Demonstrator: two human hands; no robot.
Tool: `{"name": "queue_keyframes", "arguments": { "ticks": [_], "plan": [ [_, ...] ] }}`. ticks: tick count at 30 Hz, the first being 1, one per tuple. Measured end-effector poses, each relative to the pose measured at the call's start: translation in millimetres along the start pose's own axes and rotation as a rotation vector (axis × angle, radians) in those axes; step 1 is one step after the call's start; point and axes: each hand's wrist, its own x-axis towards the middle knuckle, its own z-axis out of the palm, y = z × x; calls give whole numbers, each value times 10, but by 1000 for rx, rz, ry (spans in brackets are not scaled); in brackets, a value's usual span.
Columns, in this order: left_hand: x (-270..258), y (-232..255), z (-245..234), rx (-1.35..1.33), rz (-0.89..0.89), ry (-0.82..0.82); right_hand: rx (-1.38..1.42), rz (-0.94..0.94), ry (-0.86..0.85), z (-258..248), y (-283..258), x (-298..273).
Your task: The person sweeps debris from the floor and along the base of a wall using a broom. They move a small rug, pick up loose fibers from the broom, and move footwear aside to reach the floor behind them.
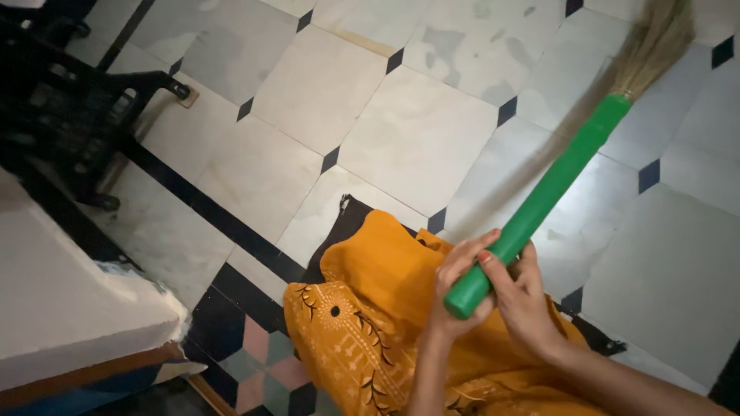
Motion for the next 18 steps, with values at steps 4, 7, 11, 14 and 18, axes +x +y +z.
{"name": "queue_keyframes", "arguments": {
  "ticks": [4,7,11,14,18],
  "plan": [
    [28,-203,-203,-393,-112,146,-345,243,-187,-56,-219,254],
    [86,-369,-494,-409,-206,239,-858,264,-77,-81,-504,533],
    [213,-336,-1055,-374,-117,320,-1392,-269,22,92,-690,1091],
    [413,-199,-1729,-335,14,298,-1507,-673,-1,398,-503,1537],
    [666,-346,-2938,-267,178,43,-1484,-362,-79,1167,-197,2077]
  ]
}}
